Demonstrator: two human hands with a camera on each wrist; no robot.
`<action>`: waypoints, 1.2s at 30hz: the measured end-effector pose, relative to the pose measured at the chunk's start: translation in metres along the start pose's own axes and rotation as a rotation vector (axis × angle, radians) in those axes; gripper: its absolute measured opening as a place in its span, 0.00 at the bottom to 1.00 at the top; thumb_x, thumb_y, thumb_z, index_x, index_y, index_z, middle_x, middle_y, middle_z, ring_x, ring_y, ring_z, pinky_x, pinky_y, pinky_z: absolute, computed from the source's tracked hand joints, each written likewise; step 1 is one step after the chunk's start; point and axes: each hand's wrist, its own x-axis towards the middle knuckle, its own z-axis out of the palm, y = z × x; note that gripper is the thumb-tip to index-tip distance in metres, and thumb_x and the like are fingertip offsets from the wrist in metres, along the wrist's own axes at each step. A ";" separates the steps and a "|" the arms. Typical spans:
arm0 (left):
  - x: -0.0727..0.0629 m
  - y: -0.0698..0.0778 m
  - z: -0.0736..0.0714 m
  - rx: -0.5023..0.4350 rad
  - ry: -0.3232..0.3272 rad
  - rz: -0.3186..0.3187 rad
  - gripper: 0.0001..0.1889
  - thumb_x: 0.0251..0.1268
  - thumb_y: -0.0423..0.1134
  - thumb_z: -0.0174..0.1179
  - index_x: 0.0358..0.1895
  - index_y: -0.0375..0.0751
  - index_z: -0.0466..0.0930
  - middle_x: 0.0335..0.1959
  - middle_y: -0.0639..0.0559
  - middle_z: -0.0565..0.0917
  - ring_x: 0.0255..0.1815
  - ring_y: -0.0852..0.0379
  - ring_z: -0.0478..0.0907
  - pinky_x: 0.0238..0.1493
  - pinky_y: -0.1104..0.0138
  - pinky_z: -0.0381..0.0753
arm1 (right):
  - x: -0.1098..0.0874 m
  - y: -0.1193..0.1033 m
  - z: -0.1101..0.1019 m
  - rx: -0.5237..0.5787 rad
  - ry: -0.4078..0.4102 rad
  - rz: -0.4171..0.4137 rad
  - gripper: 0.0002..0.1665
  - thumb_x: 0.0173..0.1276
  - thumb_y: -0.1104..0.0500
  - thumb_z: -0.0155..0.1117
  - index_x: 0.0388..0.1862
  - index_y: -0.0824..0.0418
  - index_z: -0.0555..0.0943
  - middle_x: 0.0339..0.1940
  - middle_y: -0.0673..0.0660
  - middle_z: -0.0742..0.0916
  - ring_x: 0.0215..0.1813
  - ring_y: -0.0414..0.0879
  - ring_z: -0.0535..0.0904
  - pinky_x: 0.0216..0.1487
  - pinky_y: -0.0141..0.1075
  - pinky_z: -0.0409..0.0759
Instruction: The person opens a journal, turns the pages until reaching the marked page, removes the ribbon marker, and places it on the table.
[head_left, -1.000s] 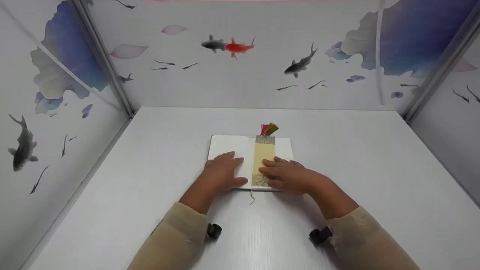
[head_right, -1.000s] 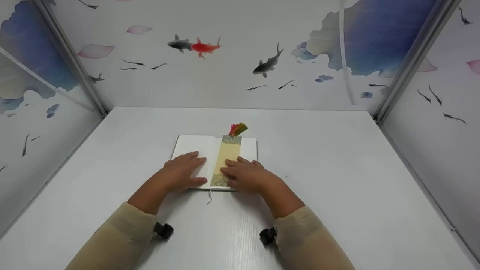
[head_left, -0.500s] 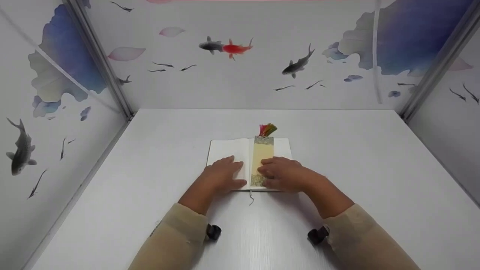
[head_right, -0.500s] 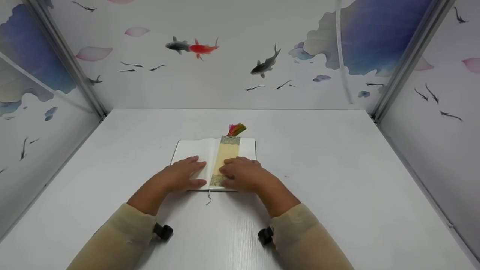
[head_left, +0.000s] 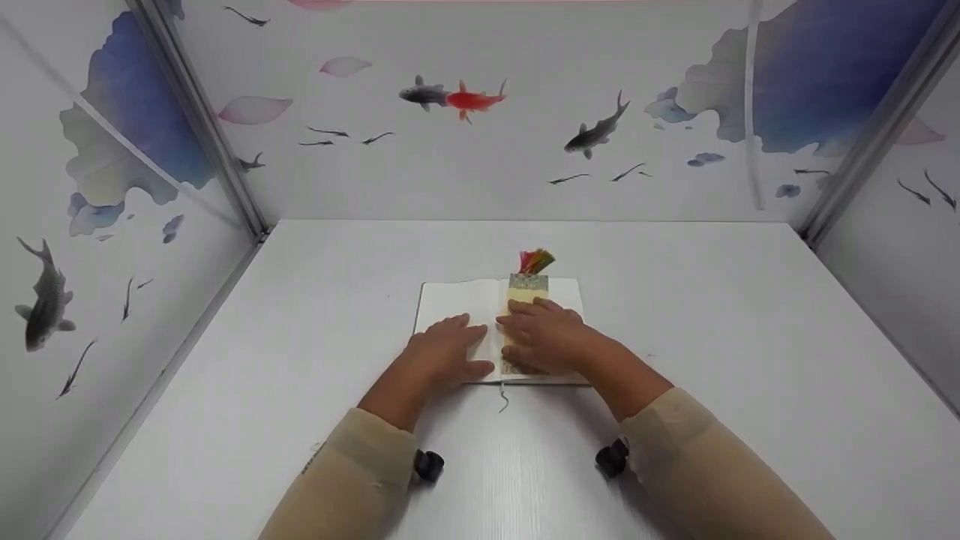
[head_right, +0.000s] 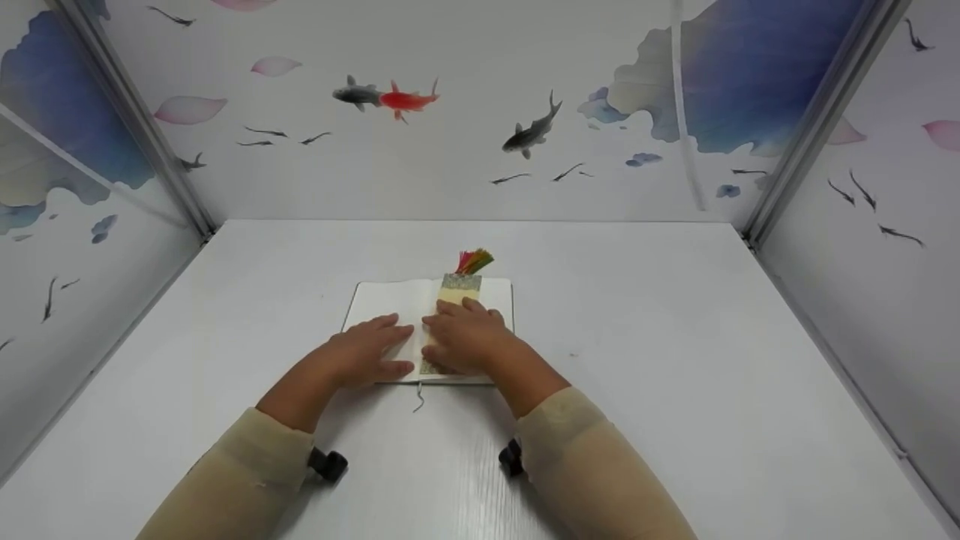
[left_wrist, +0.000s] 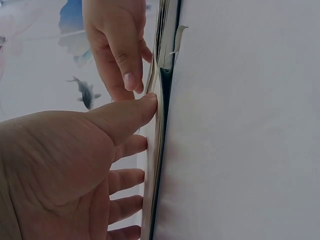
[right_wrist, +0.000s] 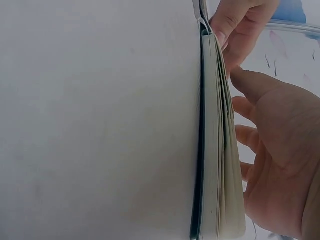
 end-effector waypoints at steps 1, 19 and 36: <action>0.000 0.000 0.000 -0.005 0.000 -0.001 0.40 0.75 0.64 0.63 0.85 0.61 0.62 0.90 0.51 0.56 0.92 0.44 0.50 0.88 0.40 0.53 | 0.001 0.000 0.000 -0.011 -0.009 0.006 0.38 0.81 0.32 0.55 0.86 0.36 0.64 0.91 0.48 0.61 0.92 0.61 0.49 0.83 0.73 0.55; -0.003 0.005 0.001 0.023 0.032 -0.002 0.44 0.71 0.68 0.65 0.85 0.58 0.64 0.89 0.49 0.59 0.91 0.44 0.53 0.87 0.40 0.55 | -0.013 0.036 -0.001 -0.020 -0.026 0.044 0.40 0.81 0.36 0.58 0.86 0.48 0.67 0.90 0.55 0.64 0.91 0.62 0.55 0.86 0.66 0.57; -0.003 0.005 0.003 0.030 0.027 -0.006 0.45 0.70 0.69 0.64 0.85 0.58 0.62 0.90 0.49 0.57 0.91 0.43 0.51 0.88 0.40 0.54 | -0.016 0.049 -0.008 0.267 0.158 0.394 0.57 0.71 0.29 0.65 0.85 0.63 0.62 0.80 0.72 0.71 0.78 0.71 0.69 0.77 0.66 0.72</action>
